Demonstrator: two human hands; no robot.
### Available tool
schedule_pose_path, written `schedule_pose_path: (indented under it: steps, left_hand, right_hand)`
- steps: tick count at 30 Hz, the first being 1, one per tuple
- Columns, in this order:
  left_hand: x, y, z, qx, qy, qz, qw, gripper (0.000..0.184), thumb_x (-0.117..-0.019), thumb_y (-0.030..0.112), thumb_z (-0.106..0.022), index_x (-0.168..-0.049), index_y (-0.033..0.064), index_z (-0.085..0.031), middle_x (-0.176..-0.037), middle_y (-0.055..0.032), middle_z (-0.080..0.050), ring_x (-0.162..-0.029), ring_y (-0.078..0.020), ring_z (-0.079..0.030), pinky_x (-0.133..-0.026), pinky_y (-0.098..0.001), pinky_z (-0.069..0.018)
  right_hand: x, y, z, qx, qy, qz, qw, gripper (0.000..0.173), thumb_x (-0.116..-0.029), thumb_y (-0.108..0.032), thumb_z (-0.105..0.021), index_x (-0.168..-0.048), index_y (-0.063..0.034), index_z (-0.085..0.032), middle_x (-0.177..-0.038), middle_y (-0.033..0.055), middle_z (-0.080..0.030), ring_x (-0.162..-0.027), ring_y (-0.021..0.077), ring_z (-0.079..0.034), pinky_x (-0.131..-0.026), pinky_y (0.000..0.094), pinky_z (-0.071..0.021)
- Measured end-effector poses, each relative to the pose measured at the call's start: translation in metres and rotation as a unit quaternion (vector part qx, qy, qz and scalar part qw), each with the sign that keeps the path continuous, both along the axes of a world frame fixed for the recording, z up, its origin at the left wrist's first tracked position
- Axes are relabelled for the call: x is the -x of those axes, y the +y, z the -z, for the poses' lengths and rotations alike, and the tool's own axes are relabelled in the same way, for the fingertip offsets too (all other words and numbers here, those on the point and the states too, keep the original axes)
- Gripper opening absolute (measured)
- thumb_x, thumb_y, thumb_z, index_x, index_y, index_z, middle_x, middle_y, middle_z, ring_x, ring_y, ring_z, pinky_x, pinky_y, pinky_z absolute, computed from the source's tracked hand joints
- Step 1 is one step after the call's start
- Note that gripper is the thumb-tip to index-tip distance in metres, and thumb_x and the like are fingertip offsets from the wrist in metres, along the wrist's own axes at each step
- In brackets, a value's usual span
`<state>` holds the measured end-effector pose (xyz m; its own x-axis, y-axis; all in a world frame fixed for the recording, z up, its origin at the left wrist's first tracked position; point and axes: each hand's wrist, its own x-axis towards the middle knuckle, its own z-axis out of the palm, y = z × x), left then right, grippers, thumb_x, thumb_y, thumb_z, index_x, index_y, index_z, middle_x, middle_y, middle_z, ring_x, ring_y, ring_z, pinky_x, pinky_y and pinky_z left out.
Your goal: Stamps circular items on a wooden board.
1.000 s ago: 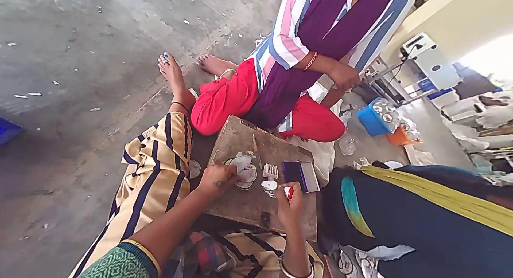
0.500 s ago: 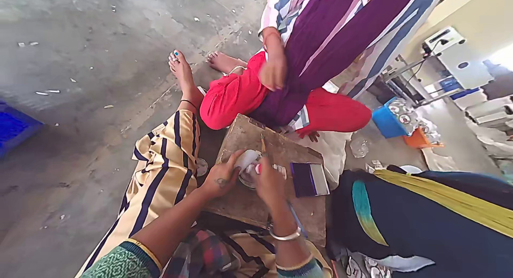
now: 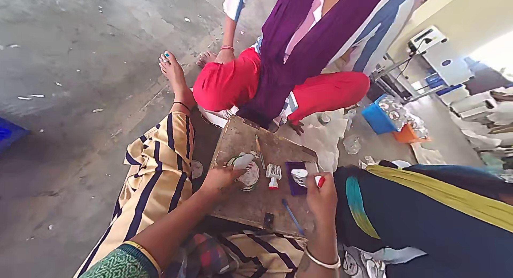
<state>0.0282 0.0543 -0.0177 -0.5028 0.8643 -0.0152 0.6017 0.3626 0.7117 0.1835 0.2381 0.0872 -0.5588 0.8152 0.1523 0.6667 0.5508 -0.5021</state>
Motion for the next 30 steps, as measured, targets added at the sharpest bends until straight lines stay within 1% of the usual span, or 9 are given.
schedule_pose_path:
  steps: [6, 11, 15, 19, 22, 24, 26, 28, 30]
  left_hand:
    - [-0.005, 0.001, 0.002, -0.006, 0.028, -0.008, 1.0, 0.041, -0.0952, 0.033, -0.071, -0.13, 0.0112, -0.071, -0.117, -0.028, -0.07, -0.101, -0.0512, -0.069, -0.083, -0.0691, -0.0514]
    - [-0.007, 0.002, 0.006, -0.032, 0.045, -0.045, 0.997, 0.029, -0.104, 0.022, -0.056, -0.116, 0.0035, -0.075, -0.103, -0.027, -0.073, -0.092, -0.0501, -0.071, -0.077, -0.0676, -0.0527]
    - [-0.004, 0.001, 0.013, -0.059, 0.03, -0.044, 0.997, 0.028, -0.1038, 0.018, -0.056, -0.118, -0.0013, -0.07, -0.099, -0.0269, -0.073, -0.091, -0.049, -0.072, -0.078, -0.066, -0.0533]
    - [0.0, 0.001, 0.013, -0.071, 0.067, 0.001, 0.995, 0.047, -0.1036, 0.01, -0.052, -0.15, 0.0169, -0.054, -0.107, -0.031, -0.071, -0.086, -0.0536, -0.07, -0.074, -0.0671, -0.0535]
    - [0.006, -0.001, 0.009, -0.04, 0.073, 0.08, 0.993, 0.048, -0.1013, 0.0, -0.049, -0.141, 0.0229, -0.064, -0.124, -0.0339, -0.065, -0.095, -0.0568, -0.068, -0.078, -0.0695, -0.0521]
    - [0.011, 0.0, 0.0, 0.019, 0.059, 0.123, 0.99, 0.043, -0.1032, 0.003, -0.048, -0.139, 0.0181, -0.066, -0.13, -0.0313, -0.064, -0.105, -0.0557, -0.066, -0.085, -0.0699, -0.0502]
    - [0.016, 0.001, -0.008, 0.062, 0.05, 0.161, 0.984, 0.038, -0.1072, 0.019, -0.05, -0.142, 0.0126, -0.062, -0.129, -0.0307, -0.064, -0.109, -0.0537, -0.065, -0.089, -0.0685, -0.0487]
    - [0.021, 0.001, -0.014, 0.087, 0.038, 0.191, 0.977, 0.048, -0.1023, 0.034, -0.063, -0.144, 0.0099, -0.059, -0.132, -0.03, -0.063, -0.115, -0.0514, -0.063, -0.095, -0.0672, -0.0472]
    - [0.024, 0.003, -0.016, 0.098, 0.033, 0.21, 0.972, 0.05, -0.0994, 0.033, -0.068, -0.142, 0.0084, -0.061, -0.132, -0.0294, -0.063, -0.117, -0.0498, -0.063, -0.098, -0.066, -0.0462]
  right_hand:
    - [-0.024, 0.046, -0.002, 0.007, -0.108, 0.074, 0.991, 0.034, -0.1046, -0.021, -0.055, -0.124, 0.0065, -0.058, -0.105, 0.0274, -0.067, -0.098, 0.0416, -0.065, -0.085, 0.0609, -0.0481]
    - [-0.005, 0.058, 0.001, 0.035, -0.172, 0.091, 0.98, 0.038, -0.1058, -0.024, -0.053, -0.13, 0.0054, -0.056, -0.113, 0.0296, -0.066, -0.107, 0.0441, -0.065, -0.091, 0.062, -0.0475]
    - [0.018, 0.056, 0.027, 0.052, -0.272, 0.1, 0.956, 0.041, -0.1067, -0.029, -0.052, -0.135, 0.0008, -0.054, -0.12, 0.0262, -0.067, -0.114, 0.0422, -0.065, -0.095, 0.0592, -0.0482]
    - [0.016, 0.058, 0.024, 0.055, -0.279, 0.079, 0.955, 0.044, -0.1076, -0.028, -0.05, -0.139, 0.0016, -0.051, -0.122, 0.0276, -0.066, -0.116, 0.0437, -0.064, -0.096, 0.0611, -0.0473]
    - [0.016, 0.054, 0.025, 0.05, -0.277, 0.09, 0.955, 0.043, -0.1073, -0.029, -0.05, -0.14, -0.0001, -0.05, -0.122, 0.0266, -0.066, -0.116, 0.0436, -0.064, -0.095, 0.0611, -0.048]
    - [0.016, 0.051, 0.024, 0.051, -0.273, 0.094, 0.956, 0.044, -0.1075, -0.028, -0.05, -0.141, 0.0001, -0.05, -0.123, 0.0268, -0.066, -0.117, 0.0444, -0.064, -0.095, 0.062, -0.0476]
    - [0.016, 0.052, 0.024, 0.057, -0.279, 0.096, 0.954, 0.044, -0.1079, -0.029, -0.049, -0.142, -0.0006, -0.049, -0.123, 0.026, -0.066, -0.117, 0.0436, -0.064, -0.096, 0.0614, -0.048]
    - [0.016, 0.053, 0.024, 0.058, -0.276, 0.095, 0.955, 0.044, -0.1078, -0.029, -0.049, -0.141, -0.0003, -0.049, -0.123, 0.0258, -0.067, -0.117, 0.0436, -0.064, -0.095, 0.0613, -0.0485]
    - [0.015, 0.052, 0.024, 0.061, -0.268, 0.095, 0.957, 0.044, -0.1076, -0.029, -0.049, -0.141, 0.0002, -0.05, -0.122, 0.0261, -0.067, -0.117, 0.044, -0.064, -0.095, 0.0616, -0.0484]
